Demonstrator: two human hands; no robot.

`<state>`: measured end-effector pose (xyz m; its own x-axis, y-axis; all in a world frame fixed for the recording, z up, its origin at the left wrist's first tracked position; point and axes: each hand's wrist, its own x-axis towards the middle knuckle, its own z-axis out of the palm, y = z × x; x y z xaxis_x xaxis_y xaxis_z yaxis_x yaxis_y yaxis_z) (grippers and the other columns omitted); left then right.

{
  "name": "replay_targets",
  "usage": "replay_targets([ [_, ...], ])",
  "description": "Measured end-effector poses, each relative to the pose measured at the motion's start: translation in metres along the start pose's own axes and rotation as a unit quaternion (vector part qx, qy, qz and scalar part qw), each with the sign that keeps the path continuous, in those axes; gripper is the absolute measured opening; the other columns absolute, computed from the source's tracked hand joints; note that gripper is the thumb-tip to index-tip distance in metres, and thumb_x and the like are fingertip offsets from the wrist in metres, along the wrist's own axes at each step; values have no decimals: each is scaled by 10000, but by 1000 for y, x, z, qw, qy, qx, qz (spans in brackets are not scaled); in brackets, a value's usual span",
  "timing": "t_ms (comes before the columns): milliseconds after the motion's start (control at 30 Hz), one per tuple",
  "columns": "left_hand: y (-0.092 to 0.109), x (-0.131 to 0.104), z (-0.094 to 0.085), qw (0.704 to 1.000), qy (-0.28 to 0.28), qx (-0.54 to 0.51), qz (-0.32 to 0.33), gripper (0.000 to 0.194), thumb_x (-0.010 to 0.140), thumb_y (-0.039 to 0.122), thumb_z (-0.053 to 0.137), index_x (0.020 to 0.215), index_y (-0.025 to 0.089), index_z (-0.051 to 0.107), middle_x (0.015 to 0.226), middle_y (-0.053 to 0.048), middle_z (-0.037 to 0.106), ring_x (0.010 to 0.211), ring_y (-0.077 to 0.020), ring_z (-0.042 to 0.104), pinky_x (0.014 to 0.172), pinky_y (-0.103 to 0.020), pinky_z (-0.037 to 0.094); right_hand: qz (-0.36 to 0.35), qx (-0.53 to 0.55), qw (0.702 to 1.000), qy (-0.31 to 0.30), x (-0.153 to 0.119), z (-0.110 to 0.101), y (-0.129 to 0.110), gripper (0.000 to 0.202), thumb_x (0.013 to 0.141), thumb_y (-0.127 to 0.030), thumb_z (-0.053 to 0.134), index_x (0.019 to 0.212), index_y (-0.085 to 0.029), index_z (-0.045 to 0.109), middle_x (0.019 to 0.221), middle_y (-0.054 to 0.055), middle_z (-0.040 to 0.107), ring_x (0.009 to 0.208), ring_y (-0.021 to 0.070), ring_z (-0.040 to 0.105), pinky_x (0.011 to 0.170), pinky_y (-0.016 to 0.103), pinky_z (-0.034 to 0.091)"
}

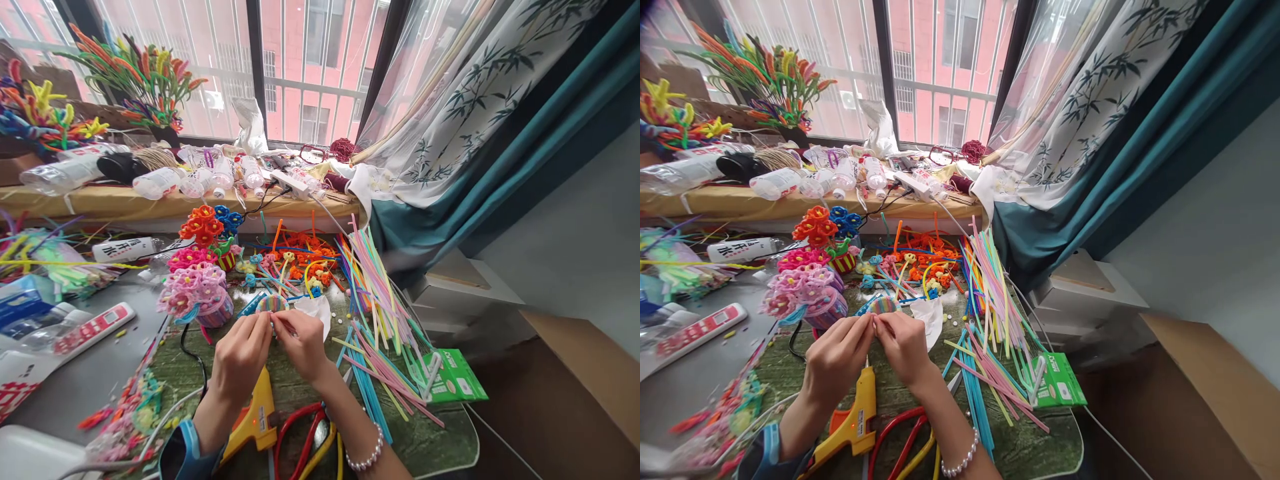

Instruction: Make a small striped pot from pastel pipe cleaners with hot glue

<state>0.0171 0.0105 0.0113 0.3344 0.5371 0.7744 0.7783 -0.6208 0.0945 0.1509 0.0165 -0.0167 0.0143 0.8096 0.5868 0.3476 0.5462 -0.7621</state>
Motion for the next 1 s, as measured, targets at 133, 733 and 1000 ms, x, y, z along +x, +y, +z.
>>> replay_targets([
  [133,-3,3,-8,959,-42,-201,-197,182,884,272,609,854,149,739,732,-38,742,601,-138,662,597,-216,515,64,98,993,-15,4,-6,-2,235,911,-365,600,828,-183,724,718,58,702,585,157,629,590,276,518],
  [733,-6,10,-10,804,-55,-438,-399,151,677,317,792,751,185,787,630,-10,736,519,-117,621,502,-183,518,174,300,935,-68,5,-8,-2,126,833,-320,702,815,-199,733,649,4,665,513,122,612,519,241,503],
  [1000,-6,5,-4,869,-30,-363,-336,146,742,306,742,819,184,765,699,-2,758,567,-139,680,557,-204,558,200,324,922,-66,5,-8,-3,151,832,-346,701,830,-201,744,671,13,693,546,137,633,548,258,525],
])
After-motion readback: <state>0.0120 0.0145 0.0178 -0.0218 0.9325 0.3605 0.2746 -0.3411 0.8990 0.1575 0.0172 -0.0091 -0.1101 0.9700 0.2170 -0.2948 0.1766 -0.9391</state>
